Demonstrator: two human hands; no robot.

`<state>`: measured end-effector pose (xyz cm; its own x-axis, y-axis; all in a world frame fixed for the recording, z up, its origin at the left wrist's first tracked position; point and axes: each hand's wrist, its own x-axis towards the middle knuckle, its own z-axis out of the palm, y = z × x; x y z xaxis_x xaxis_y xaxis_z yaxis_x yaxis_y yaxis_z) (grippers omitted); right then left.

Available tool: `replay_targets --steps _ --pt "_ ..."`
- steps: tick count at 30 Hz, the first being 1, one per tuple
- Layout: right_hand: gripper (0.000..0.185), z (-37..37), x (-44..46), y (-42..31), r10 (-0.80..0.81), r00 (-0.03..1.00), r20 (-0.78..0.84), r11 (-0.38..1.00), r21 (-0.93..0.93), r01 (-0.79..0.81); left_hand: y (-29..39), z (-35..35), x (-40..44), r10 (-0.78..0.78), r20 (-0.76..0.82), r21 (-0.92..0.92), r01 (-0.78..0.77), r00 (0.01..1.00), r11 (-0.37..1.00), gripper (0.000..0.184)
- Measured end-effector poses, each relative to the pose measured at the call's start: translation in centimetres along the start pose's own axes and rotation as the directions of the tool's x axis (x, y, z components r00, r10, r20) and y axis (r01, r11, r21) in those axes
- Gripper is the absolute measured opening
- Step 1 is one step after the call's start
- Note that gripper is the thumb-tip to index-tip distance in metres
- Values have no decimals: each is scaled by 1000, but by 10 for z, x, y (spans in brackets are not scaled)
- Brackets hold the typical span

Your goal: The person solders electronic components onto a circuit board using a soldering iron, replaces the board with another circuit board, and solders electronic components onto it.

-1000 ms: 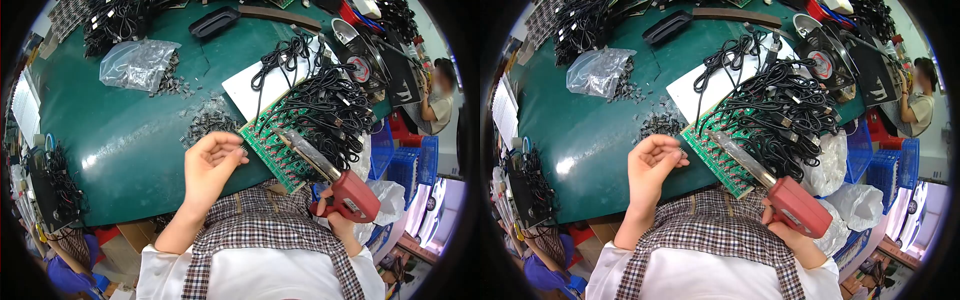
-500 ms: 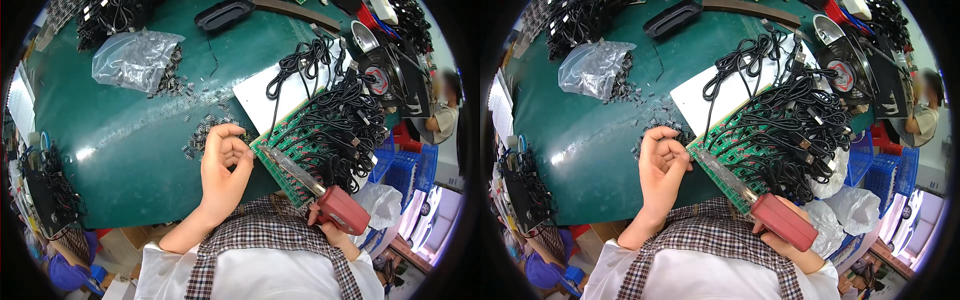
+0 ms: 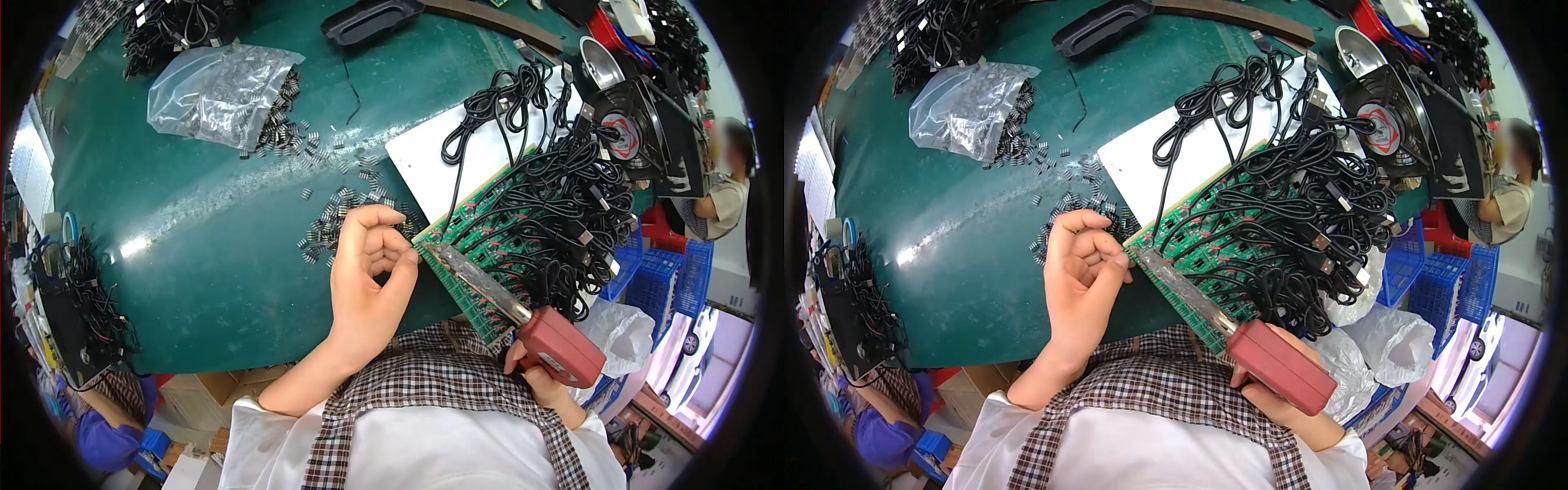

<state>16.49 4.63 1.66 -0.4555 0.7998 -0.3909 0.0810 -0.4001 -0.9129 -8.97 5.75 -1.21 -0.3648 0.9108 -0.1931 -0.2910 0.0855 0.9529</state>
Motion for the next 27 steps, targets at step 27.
replay_targets --steps 27 --pt "58 -4 -5 6 -93 996 2 930 -358 88 -1 2 1 3 -11 -11 -3 1000 1000 34"
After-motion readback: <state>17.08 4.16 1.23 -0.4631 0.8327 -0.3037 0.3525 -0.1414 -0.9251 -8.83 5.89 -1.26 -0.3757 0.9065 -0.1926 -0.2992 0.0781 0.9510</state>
